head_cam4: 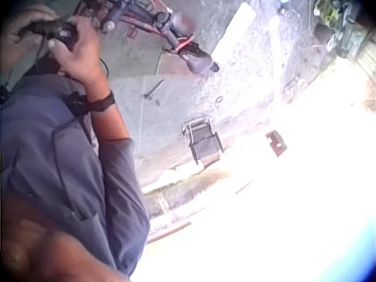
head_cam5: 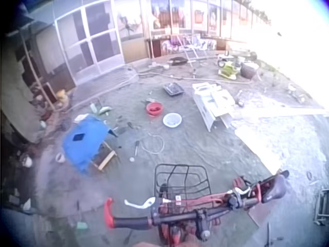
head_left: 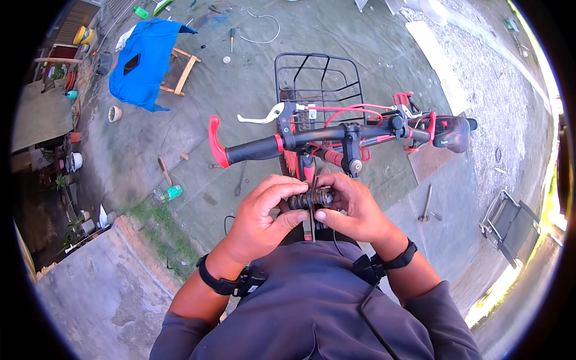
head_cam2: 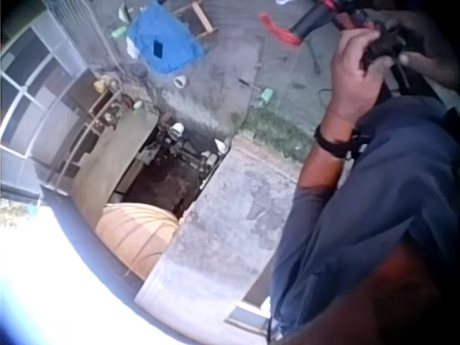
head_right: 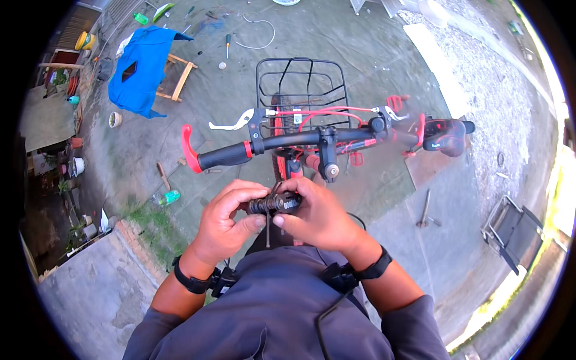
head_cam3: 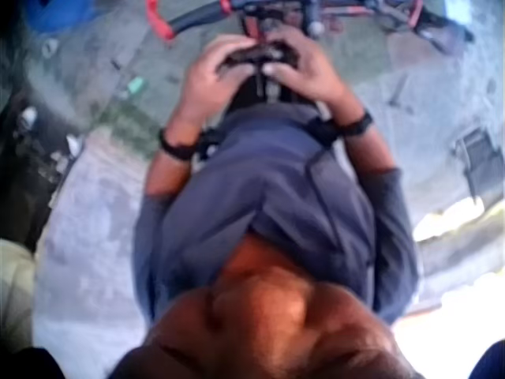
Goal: The person uses a multi-tool to adjust a brake lever on a bicycle handlebar. They unfold a hex bit, tighten a screw on the brake assembly, and sit on a stool to finish the task.
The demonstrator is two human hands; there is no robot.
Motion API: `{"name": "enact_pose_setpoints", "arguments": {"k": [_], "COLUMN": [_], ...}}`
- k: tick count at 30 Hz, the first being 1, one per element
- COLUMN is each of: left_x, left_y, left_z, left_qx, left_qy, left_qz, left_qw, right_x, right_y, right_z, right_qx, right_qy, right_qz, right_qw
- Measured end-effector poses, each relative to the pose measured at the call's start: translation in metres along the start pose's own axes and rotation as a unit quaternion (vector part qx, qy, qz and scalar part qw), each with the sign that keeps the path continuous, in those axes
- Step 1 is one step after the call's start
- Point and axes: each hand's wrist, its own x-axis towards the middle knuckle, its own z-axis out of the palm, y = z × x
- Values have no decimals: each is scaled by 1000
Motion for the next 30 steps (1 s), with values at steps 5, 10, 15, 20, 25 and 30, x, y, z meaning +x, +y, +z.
{"name": "enact_pose_setpoints", "arguments": {"k": [5,10,15,20,25,30], "left_x": [6,7,4,4,-1,-4], "left_y": [2,2,-1,1,-4,-1], "left_z": [2,2,0,-1,1,2], "left_qx": [98,120,125,123,-102,-202], "left_qy": [16,22,18,3,43,41], "left_qz": [58,73,72,64,-79,-144], "left_qw": [993,990,989,990,991,968], "right_x": [3,2,3,2,2,-2], "right_y": [3,3,-3,2,8,0], "right_z": [-3,1,6,3,7,13], "right_qx": [109,121,138,167,225,230], "right_qy": [-45,-53,-47,-67,-69,-78], "right_qz": [-36,-4,12,41,31,20], "right_qw": [992,991,989,983,971,970]}}
